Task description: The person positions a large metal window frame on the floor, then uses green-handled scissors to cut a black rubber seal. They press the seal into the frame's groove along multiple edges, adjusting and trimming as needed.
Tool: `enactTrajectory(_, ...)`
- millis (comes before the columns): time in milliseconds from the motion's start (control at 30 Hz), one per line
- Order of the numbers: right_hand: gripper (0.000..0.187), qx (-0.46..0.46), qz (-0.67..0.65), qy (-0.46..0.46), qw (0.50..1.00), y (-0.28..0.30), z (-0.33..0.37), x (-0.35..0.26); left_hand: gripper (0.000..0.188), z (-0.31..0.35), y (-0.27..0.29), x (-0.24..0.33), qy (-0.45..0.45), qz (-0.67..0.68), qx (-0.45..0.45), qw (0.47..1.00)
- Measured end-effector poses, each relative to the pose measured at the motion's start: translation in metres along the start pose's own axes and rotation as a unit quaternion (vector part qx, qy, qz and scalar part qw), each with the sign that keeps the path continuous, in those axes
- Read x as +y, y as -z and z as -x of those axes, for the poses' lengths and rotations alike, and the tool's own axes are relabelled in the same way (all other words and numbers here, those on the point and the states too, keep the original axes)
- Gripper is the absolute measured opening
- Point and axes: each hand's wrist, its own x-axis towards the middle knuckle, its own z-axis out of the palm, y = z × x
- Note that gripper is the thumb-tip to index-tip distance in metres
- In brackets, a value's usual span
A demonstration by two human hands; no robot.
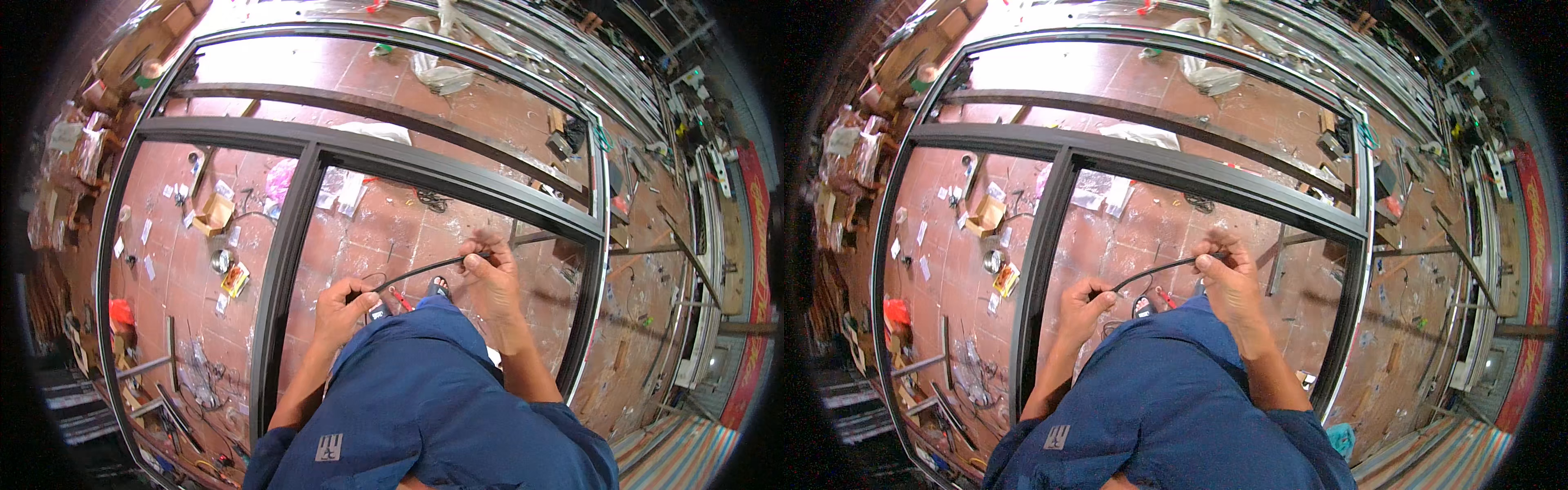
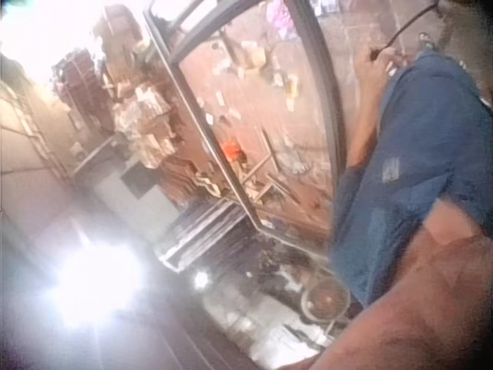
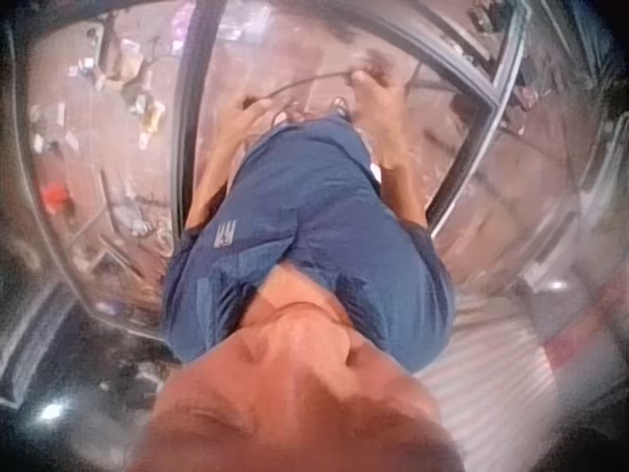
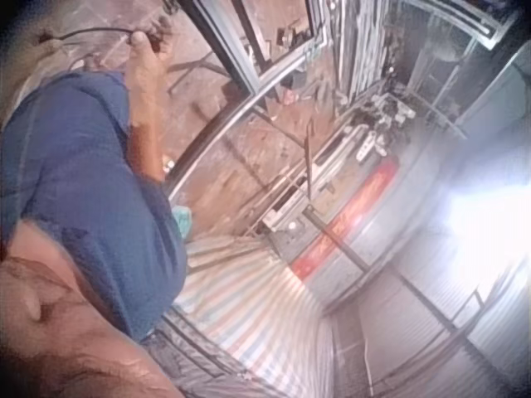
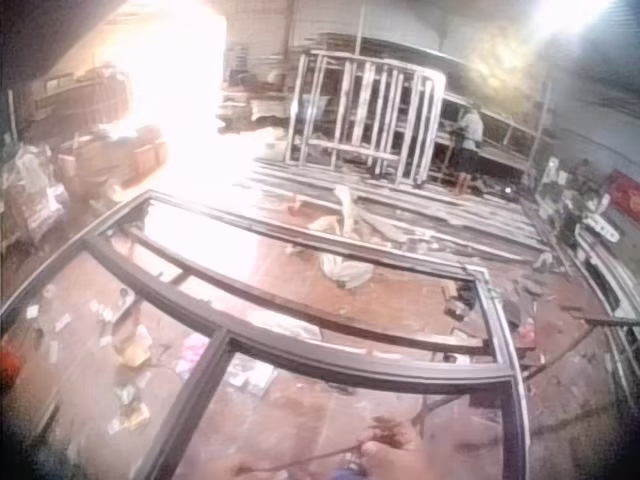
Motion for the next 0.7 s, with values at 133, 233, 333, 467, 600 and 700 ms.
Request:
enactTrajectory(133,0.031,0.017,-0.082,-0.013,0.996,0.006,-0.002,0.014,0.013,-0.001,-0.007,-0.004,0.019,-0.007,-0.044,0.999)
enactTrajectory(233,0.02,0.045,-0.069,-0.028,0.996,0.009,-0.003,0.013,0.014,-0.005,-0.015,-0.003,0.021,-0.016,-0.081,0.996)
enactTrajectory(333,0.013,0.047,-0.032,-0.01,0.998,0.022,-0.013,0.006,0.014,-0.014,-0.03,0.007,0.053,0.023,-0.076,0.995)
enactTrajectory(467,0.01,0.076,-0.011,0.001,0.997,0.048,-0.026,-0.009,0.016,-0.031,-0.052,0.011,0.05,-0.005,-0.084,0.995)
enactTrajectory(600,0.011,0.124,0.09,0.03,0.988,0.077,-0.036,-0.027,0.019,-0.055,-0.077,0.011,0.054,-0.067,-0.096,0.992)
enactTrajectory(700,0.01,0.153,0.143,0.073,0.975,0.1,-0.04,-0.041,0.019,-0.073,-0.103,0.012,0.03,-0.138,-0.089,0.986)
